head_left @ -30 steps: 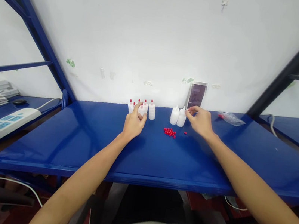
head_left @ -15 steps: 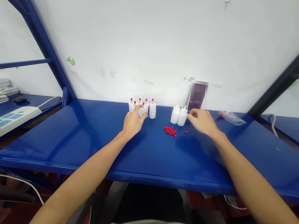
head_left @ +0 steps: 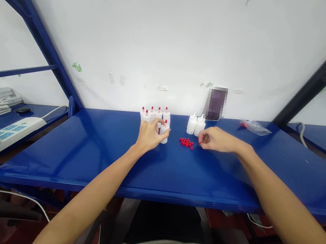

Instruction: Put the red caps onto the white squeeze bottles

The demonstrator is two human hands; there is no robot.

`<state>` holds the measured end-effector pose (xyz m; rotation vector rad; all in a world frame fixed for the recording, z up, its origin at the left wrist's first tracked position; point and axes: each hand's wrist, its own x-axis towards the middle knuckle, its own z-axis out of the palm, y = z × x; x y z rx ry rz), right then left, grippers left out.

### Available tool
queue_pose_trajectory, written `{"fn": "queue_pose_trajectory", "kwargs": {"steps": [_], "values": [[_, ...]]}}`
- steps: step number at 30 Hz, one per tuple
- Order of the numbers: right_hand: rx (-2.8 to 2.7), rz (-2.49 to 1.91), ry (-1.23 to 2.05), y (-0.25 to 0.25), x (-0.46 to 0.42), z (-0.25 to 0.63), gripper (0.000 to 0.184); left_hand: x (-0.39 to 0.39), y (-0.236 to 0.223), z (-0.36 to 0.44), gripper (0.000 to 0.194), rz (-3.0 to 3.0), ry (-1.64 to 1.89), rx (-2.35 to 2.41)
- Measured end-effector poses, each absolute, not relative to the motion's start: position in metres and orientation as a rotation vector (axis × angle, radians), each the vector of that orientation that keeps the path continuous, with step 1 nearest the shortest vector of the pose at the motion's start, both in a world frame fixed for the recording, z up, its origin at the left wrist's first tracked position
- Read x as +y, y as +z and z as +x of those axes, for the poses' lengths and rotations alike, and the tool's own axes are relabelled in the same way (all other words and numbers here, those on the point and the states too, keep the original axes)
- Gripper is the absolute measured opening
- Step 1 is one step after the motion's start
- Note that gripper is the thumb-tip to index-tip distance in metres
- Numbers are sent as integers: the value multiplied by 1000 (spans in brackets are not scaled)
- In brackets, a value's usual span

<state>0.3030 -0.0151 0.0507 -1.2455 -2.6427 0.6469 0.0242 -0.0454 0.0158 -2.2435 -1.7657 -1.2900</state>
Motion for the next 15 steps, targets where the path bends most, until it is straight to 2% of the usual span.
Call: {"fn": "queue_pose_trajectory", "kwargs": {"steps": [5, 15], "values": [[-2587, -1175, 727, 53, -18, 298, 22, -45, 11, 23, 29, -2293, -1427, -1736], [-2631, -1184, 811, 45, -14, 296, 22, -44, 10, 20, 23, -2343, -1446, -1579]]}}
